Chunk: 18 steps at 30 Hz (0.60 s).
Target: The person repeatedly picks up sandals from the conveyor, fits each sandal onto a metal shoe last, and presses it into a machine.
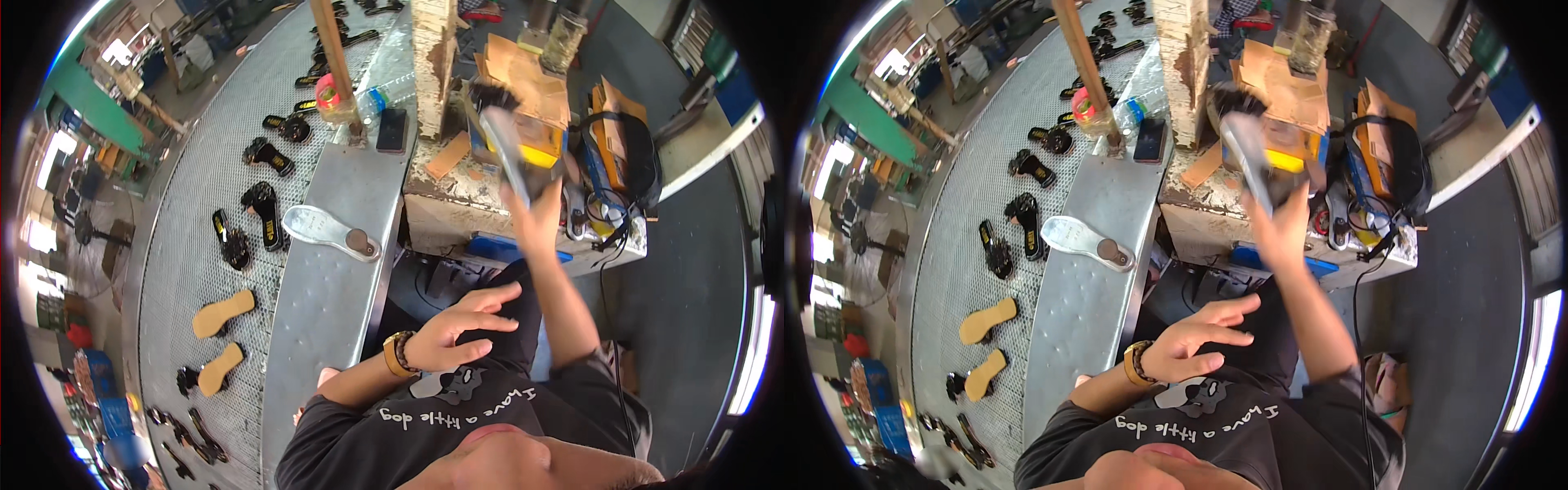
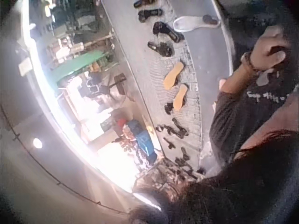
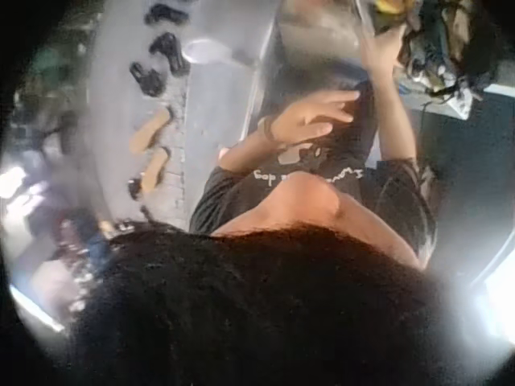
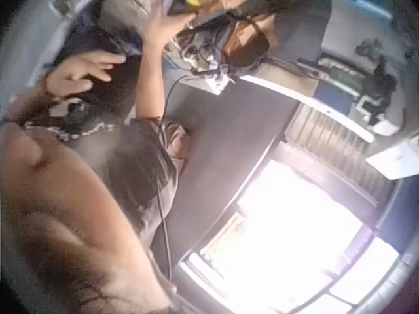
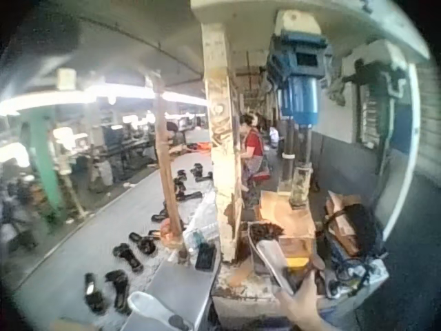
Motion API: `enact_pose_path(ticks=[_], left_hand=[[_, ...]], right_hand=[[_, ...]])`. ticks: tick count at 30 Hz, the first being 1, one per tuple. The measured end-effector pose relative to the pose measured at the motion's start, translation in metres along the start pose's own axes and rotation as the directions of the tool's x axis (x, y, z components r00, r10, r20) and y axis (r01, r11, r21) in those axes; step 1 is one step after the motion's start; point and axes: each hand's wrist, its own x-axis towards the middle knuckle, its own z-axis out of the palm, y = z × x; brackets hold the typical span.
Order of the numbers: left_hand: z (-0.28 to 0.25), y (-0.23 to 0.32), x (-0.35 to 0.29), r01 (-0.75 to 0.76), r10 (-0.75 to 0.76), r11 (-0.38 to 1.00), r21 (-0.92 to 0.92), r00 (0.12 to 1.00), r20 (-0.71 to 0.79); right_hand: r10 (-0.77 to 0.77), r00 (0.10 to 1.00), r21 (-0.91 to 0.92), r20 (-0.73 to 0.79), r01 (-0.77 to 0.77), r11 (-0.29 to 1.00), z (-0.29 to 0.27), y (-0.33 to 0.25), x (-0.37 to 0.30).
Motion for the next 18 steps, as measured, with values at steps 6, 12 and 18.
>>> enact_pose_path(ticks=[6, 12, 18], left_hand=[[-0.056, 0.017, -0.026, 0.118, -0.066, 0.969, 0.216, 0.97, -0.233], [-0.164, -0.015, -0.129, 0.399, 0.089, 0.87, 0.291, 0.453, -0.887], [-0.342, -0.043, -0.289, 0.993, 0.589, 0.02, 0.12, 0.085, -0.803]], right_hand=[[0.116, 0.991, -0.83, -0.066, -0.119, 0.544, 0.001, -0.002, 0.112], [0.026, 0.998, -0.858, -0.058, -0.064, 0.509, 0.003, 0.02, 0.163], [-0.121, 0.991, -0.93, -0.054, -0.006, 0.367, 0.018, 0.009, 0.16]])
